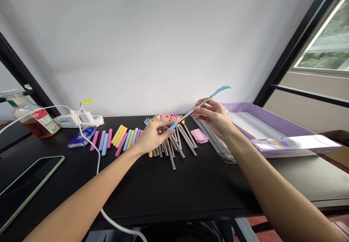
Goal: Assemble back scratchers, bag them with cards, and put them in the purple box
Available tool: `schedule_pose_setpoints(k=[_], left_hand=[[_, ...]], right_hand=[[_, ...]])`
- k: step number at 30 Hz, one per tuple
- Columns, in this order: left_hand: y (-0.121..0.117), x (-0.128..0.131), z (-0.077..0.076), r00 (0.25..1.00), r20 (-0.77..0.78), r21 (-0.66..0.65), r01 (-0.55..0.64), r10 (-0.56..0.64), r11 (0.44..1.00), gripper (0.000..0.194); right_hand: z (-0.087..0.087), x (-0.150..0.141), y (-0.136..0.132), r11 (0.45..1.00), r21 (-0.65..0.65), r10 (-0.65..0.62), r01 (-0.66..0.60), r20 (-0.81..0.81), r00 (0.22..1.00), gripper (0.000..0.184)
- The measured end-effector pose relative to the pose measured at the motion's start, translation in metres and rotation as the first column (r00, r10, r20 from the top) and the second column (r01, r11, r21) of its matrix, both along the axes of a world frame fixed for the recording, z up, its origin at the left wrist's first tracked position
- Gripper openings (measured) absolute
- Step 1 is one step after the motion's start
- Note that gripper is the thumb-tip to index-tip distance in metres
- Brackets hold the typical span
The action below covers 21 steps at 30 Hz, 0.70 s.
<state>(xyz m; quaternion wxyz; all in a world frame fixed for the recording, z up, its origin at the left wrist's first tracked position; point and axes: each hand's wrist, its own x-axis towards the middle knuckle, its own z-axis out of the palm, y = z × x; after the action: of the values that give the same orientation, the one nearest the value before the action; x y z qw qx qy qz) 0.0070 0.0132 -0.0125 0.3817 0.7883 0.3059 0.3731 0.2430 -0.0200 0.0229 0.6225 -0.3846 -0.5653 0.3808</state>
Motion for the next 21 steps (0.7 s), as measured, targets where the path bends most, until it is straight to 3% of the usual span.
schedule_pose_setpoints(k=[4,8,16,21], left_hand=[[-0.003,0.0,-0.002,0.998,-0.007,0.123,-0.061,0.062,0.99,0.035],[-0.007,-0.001,0.001,0.995,-0.011,0.265,-0.092,0.098,0.96,0.034],[-0.002,-0.001,-0.004,0.997,-0.017,0.346,-0.071,0.082,0.936,0.032],[0.0,0.002,-0.004,0.996,0.023,0.476,-0.086,0.086,0.875,0.027]], right_hand=[[0.0,0.003,-0.001,1.0,0.02,0.015,-0.015,0.013,1.0,0.032],[-0.001,0.012,0.001,0.995,-0.04,0.091,-0.09,0.027,0.995,0.03],[-0.007,0.013,0.002,0.989,-0.075,0.131,-0.13,0.006,0.991,0.029],[-0.017,0.0,0.006,0.982,-0.036,0.186,-0.186,0.022,0.982,0.028]])
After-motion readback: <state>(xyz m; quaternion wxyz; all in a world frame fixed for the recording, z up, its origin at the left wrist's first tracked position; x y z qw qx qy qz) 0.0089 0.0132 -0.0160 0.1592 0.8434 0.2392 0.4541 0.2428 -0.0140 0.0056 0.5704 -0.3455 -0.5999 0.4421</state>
